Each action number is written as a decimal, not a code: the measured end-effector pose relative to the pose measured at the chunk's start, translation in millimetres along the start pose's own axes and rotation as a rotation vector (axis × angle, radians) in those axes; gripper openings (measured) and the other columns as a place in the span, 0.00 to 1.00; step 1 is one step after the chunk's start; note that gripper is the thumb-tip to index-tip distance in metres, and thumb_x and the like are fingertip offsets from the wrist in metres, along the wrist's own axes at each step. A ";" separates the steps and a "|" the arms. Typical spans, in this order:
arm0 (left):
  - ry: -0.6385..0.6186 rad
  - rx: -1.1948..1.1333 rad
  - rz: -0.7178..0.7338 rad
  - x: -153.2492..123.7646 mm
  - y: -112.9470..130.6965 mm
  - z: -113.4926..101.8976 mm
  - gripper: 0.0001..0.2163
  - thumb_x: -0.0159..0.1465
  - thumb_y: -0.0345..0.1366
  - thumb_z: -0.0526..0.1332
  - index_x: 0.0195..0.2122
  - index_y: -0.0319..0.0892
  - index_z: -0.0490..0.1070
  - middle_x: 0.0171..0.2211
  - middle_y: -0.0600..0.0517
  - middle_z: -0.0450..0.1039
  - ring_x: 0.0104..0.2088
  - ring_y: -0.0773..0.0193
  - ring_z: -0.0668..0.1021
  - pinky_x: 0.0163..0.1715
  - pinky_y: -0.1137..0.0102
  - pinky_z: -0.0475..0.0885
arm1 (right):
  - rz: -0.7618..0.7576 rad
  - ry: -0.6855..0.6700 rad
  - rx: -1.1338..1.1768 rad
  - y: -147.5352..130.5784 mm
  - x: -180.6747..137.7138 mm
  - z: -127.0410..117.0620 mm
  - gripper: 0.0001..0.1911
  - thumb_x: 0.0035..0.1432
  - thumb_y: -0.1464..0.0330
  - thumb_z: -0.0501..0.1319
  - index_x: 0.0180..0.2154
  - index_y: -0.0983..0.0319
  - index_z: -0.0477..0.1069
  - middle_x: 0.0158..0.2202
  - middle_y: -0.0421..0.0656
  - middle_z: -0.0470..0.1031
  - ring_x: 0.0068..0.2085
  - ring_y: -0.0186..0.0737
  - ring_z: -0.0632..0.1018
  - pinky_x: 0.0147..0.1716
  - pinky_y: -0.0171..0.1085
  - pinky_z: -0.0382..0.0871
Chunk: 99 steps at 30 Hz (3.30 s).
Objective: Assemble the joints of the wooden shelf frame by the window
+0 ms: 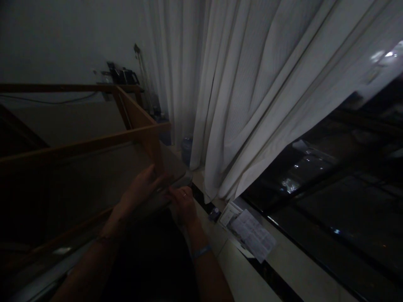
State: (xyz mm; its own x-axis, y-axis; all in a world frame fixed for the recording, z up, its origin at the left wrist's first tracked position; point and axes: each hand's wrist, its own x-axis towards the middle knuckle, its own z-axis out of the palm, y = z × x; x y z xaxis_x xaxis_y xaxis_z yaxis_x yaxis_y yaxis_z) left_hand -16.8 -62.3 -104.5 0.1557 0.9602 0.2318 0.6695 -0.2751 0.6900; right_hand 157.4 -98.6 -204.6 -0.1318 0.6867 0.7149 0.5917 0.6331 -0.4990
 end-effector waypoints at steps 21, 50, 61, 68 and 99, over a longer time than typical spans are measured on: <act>-0.018 0.007 0.018 1.4 -4.8 1.3 0.20 0.65 0.54 0.54 0.46 0.42 0.68 0.43 0.44 0.75 0.42 0.54 0.78 0.42 0.63 0.71 | 0.579 0.320 0.263 -28.3 17.7 14.3 0.15 0.63 0.56 0.58 0.37 0.60 0.74 0.35 0.43 0.76 0.38 0.41 0.75 0.41 0.39 0.67; -0.019 0.069 0.003 1.4 -4.8 1.1 0.21 0.64 0.57 0.53 0.43 0.43 0.67 0.40 0.45 0.75 0.39 0.54 0.78 0.39 0.63 0.71 | 0.822 0.143 0.531 -43.7 11.5 20.0 0.25 0.61 0.49 0.55 0.25 0.61 0.75 0.26 0.43 0.78 0.28 0.40 0.76 0.31 0.36 0.67; -0.013 0.022 0.013 0.3 -2.8 0.0 0.21 0.64 0.55 0.54 0.45 0.43 0.68 0.43 0.44 0.76 0.42 0.53 0.78 0.40 0.63 0.71 | 0.862 0.074 0.662 -38.7 10.6 20.3 0.27 0.60 0.46 0.54 0.32 0.62 0.76 0.29 0.46 0.79 0.30 0.41 0.77 0.30 0.37 0.69; -0.007 -0.010 0.017 -0.2 0.1 -1.6 0.19 0.64 0.53 0.55 0.45 0.43 0.69 0.43 0.44 0.76 0.42 0.53 0.78 0.41 0.63 0.72 | 0.746 0.070 0.443 -34.2 18.1 3.6 0.22 0.60 0.50 0.58 0.24 0.60 0.69 0.21 0.36 0.69 0.25 0.34 0.68 0.27 0.33 0.61; -0.005 0.027 0.026 -0.4 -0.4 -1.2 0.21 0.65 0.56 0.54 0.41 0.42 0.69 0.41 0.46 0.75 0.39 0.56 0.77 0.38 0.65 0.70 | 0.609 -0.106 0.174 -33.7 20.3 4.2 0.25 0.69 0.54 0.45 0.29 0.59 0.70 0.25 0.40 0.73 0.26 0.36 0.72 0.27 0.34 0.59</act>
State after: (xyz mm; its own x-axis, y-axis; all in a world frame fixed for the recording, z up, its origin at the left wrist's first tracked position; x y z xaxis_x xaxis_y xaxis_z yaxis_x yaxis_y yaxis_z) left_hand -18.0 -62.7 -104.0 0.1766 0.9530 0.2462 0.6844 -0.2987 0.6652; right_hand 131.5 -104.5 -175.3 0.1038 0.9675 0.2306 0.4487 0.1613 -0.8790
